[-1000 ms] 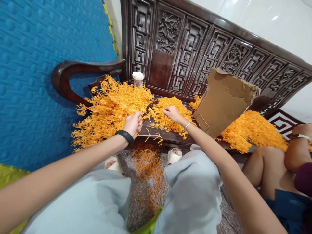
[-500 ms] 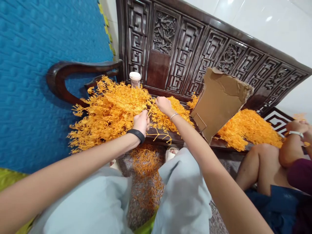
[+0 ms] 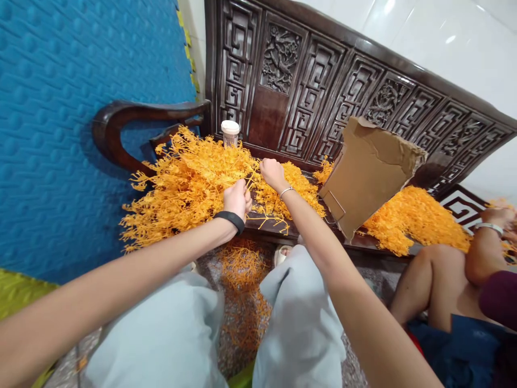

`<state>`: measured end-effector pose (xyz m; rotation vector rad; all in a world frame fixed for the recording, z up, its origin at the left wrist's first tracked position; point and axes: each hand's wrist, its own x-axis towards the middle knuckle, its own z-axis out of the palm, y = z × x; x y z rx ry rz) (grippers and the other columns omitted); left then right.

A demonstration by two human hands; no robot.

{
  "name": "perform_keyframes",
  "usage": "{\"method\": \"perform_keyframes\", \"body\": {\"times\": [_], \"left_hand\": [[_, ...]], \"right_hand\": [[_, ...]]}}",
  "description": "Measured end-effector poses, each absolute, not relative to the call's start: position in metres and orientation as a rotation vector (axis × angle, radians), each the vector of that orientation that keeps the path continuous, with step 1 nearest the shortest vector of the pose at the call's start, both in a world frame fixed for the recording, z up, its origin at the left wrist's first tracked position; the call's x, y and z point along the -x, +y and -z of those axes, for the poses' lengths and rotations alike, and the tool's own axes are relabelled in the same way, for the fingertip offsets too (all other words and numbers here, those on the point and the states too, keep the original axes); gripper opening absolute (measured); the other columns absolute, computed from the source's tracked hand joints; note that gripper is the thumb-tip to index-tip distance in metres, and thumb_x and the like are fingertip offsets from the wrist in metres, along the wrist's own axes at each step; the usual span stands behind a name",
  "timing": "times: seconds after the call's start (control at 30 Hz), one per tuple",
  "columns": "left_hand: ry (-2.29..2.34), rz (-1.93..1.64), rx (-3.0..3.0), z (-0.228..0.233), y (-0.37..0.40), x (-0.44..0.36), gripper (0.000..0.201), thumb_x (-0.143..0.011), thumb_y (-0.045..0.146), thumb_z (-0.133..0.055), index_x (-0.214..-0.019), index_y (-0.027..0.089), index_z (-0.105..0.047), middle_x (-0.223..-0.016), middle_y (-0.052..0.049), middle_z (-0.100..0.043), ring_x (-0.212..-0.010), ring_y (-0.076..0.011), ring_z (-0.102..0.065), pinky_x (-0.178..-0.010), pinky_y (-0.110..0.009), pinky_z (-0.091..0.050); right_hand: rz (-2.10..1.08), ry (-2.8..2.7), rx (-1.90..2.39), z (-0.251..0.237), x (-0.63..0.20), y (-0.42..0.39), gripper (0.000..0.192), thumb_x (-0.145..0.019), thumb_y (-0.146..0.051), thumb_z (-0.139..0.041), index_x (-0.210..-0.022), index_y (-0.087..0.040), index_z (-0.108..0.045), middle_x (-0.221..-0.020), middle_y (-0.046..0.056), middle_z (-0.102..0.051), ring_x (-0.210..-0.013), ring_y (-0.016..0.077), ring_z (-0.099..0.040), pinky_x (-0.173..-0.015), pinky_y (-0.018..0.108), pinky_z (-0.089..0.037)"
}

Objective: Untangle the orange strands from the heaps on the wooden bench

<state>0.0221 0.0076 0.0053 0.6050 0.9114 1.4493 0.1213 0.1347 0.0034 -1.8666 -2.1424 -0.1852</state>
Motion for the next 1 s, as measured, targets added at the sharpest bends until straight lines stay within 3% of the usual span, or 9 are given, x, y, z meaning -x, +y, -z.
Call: {"method": "perform_keyframes", "body": {"times": [0.2, 0.3, 0.43, 0.6, 0.7, 0.8, 0.87, 1.0], "left_hand": [[0.83, -1.328, -0.851, -0.01, -0.022, -0.02, 0.038, -0.082, 0.023, -0.041, -0.048, 0.02, -0.026, -0.029, 0.01, -0.022, -0.024, -0.0027, -0.017, -0.031, -0.018, -0.01], [0.814, -1.286, -0.978, -0.011, -0.028, -0.014, 0.039, -0.081, 0.024, -0.045, -0.047, 0.019, -0.027, -0.032, 0.01, -0.022, -0.026, -0.002, -0.018, -0.032, -0.018, -0.011], [0.826, -1.178, -1.031, -0.003, -0.021, -0.002, 0.038, -0.081, 0.024, -0.045, -0.048, 0.019, -0.027, -0.034, 0.01, -0.022, -0.027, -0.0017, -0.017, -0.033, -0.018, -0.01], [0.836, -1.137, -1.076, 0.005, -0.014, 0.01, 0.036, -0.081, 0.025, -0.045, -0.05, 0.019, -0.029, -0.034, 0.01, -0.022, -0.028, -0.0018, -0.017, -0.033, -0.017, -0.01], [0.844, -1.15, -1.107, 0.005, -0.013, 0.014, 0.036, -0.081, 0.025, -0.046, -0.05, 0.019, -0.03, -0.035, 0.01, -0.023, -0.029, -0.0017, -0.017, -0.034, -0.017, -0.01], [0.845, -1.193, -1.131, 0.006, -0.011, 0.019, 0.033, -0.081, 0.024, -0.047, -0.051, 0.018, -0.033, -0.035, 0.01, -0.023, -0.029, -0.0017, -0.018, -0.034, -0.017, -0.011], [0.851, -1.228, -1.136, 0.006, -0.009, 0.021, 0.035, -0.081, 0.023, -0.047, -0.049, 0.018, -0.033, -0.035, 0.01, -0.023, -0.029, -0.0017, -0.018, -0.033, -0.017, -0.012], [0.862, -1.255, -1.152, 0.004, -0.007, 0.025, 0.038, -0.078, 0.022, -0.049, -0.046, 0.018, -0.03, -0.034, 0.009, -0.023, -0.028, -0.0015, -0.018, -0.033, -0.017, -0.012]], "right_hand": [[0.061, -1.687, 2.177, -0.001, -0.188, 0.143, 0.033, -0.089, -0.019, -0.031, -0.099, -0.011, -0.062, -0.102, 0.019, -0.062, -0.094, 0.0246, -0.06, -0.073, 0.029, -0.043], [0.047, -1.71, 2.244, 0.007, -0.229, 0.141, 0.031, -0.088, -0.026, -0.039, -0.098, -0.011, -0.064, -0.102, 0.019, -0.062, -0.096, 0.0257, -0.06, -0.075, 0.03, -0.043], [0.065, -1.769, 2.265, 0.015, -0.253, 0.142, 0.029, -0.084, -0.029, -0.049, -0.103, -0.013, -0.063, -0.102, 0.017, -0.063, -0.099, 0.0245, -0.059, -0.078, 0.031, -0.043], [0.045, -1.774, 2.152, 0.014, -0.256, 0.148, 0.044, -0.08, -0.028, -0.055, -0.122, -0.015, -0.052, -0.11, 0.014, -0.061, -0.104, 0.0226, -0.056, -0.083, 0.031, -0.042], [-0.04, -1.795, 2.008, 0.011, -0.245, 0.148, 0.042, -0.078, -0.025, -0.057, -0.118, -0.013, -0.055, -0.104, 0.013, -0.064, -0.097, 0.0202, -0.058, -0.083, 0.029, -0.042], [-0.44, -1.763, 1.788, 0.009, -0.221, 0.141, 0.032, -0.082, -0.031, -0.053, -0.104, -0.01, -0.062, -0.09, 0.012, -0.067, -0.07, 0.0126, -0.06, -0.065, 0.022, -0.044], [-0.854, -1.743, 1.573, 0.009, -0.2, 0.133, 0.039, -0.086, -0.043, -0.044, -0.095, -0.011, -0.065, -0.086, 0.01, -0.067, -0.055, 0.0083, -0.054, -0.053, 0.02, -0.041], [-1.449, -1.762, 1.208, 0.008, -0.165, 0.111, 0.055, -0.083, -0.059, -0.036, -0.084, -0.014, -0.067, -0.088, 0.009, -0.067, -0.06, 0.0089, -0.056, -0.051, 0.02, -0.042]]}}
